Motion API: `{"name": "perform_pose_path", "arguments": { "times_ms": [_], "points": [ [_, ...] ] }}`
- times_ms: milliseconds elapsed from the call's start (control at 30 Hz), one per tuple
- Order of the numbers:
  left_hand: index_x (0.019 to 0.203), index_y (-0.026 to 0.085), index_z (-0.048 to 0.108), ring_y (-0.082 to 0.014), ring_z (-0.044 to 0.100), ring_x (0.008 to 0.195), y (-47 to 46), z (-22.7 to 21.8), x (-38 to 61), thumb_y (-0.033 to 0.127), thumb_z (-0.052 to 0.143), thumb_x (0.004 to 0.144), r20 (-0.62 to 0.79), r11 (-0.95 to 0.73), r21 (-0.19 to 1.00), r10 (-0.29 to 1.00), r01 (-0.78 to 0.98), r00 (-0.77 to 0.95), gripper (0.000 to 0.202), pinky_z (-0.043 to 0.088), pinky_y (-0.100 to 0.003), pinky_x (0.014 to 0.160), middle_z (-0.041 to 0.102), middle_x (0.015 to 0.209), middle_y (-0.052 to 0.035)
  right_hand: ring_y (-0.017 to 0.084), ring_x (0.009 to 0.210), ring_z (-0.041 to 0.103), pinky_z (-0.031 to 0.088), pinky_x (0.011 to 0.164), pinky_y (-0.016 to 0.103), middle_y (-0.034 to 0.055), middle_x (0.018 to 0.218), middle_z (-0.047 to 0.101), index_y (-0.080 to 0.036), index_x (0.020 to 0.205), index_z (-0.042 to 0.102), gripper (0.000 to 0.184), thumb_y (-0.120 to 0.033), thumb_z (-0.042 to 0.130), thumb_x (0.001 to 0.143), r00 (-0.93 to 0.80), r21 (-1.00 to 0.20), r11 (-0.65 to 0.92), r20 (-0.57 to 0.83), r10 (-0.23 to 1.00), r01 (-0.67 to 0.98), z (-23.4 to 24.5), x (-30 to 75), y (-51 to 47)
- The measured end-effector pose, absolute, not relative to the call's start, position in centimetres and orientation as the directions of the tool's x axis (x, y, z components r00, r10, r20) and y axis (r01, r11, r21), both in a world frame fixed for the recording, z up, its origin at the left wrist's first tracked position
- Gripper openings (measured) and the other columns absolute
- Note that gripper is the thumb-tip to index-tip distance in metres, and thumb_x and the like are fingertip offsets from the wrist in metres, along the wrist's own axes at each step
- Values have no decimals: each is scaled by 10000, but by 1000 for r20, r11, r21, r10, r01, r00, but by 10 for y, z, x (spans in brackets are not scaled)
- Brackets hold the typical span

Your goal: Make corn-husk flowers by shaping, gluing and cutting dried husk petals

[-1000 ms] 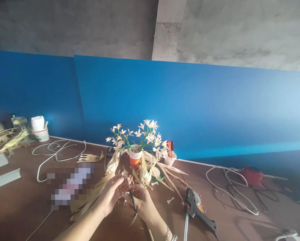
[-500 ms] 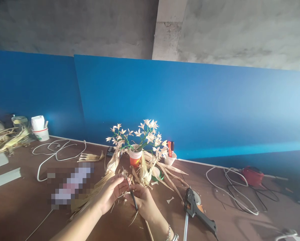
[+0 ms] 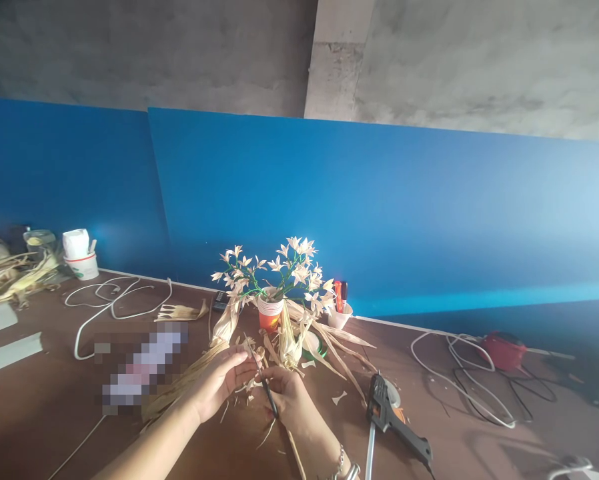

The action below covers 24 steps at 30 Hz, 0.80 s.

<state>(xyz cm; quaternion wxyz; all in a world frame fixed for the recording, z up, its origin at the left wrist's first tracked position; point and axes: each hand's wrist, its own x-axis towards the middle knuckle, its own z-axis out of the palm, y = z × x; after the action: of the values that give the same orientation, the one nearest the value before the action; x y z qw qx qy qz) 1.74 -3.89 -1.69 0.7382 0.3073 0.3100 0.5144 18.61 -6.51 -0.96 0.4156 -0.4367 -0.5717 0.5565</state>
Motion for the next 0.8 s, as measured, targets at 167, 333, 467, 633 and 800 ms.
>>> {"name": "perform_pose_path", "arguments": {
  "times_ms": [167,333,467,633,800],
  "points": [
    [774,160,619,-165,695,723,-34,-18,13,332,812,646,-159,261,857,954,-444,254,288,524,-266,698,744,767,-47,159,590,575,439,546,259,17,653,640,-169,939,662,270,-396,675,794,-144,-959,30,-12,989,281,-5,199,-63],
    [684,188,561,-138,581,560,-25,-24,11,343,648,719,-55,50,998,987,39,149,181,374,-238,520,651,641,6,170,625,571,360,570,255,31,690,657,-187,878,624,143,-242,652,749,188,-617,-67,133,973,784,-2,225,-59],
    [614,194,545,-169,575,710,-30,-24,11,160,564,726,268,-274,779,959,564,95,119,421,-290,687,580,695,3,188,665,600,344,586,263,68,776,692,-175,977,640,229,-217,617,752,232,-406,-165,119,965,899,-17,237,-52],
    [622,178,604,-212,590,848,-41,-25,15,47,558,680,284,-370,521,925,770,252,150,430,-311,722,608,860,-53,261,848,651,405,640,293,116,961,715,-208,1103,651,376,-198,631,728,187,-323,-132,145,972,937,-37,241,-47],
    [624,184,623,-235,597,884,-41,-30,17,96,610,676,273,-380,539,923,752,271,103,452,-335,752,614,855,-52,307,927,639,438,714,335,122,993,706,-237,1058,678,357,-156,608,717,146,-263,-88,211,967,961,-41,243,-47]
  ]
}}
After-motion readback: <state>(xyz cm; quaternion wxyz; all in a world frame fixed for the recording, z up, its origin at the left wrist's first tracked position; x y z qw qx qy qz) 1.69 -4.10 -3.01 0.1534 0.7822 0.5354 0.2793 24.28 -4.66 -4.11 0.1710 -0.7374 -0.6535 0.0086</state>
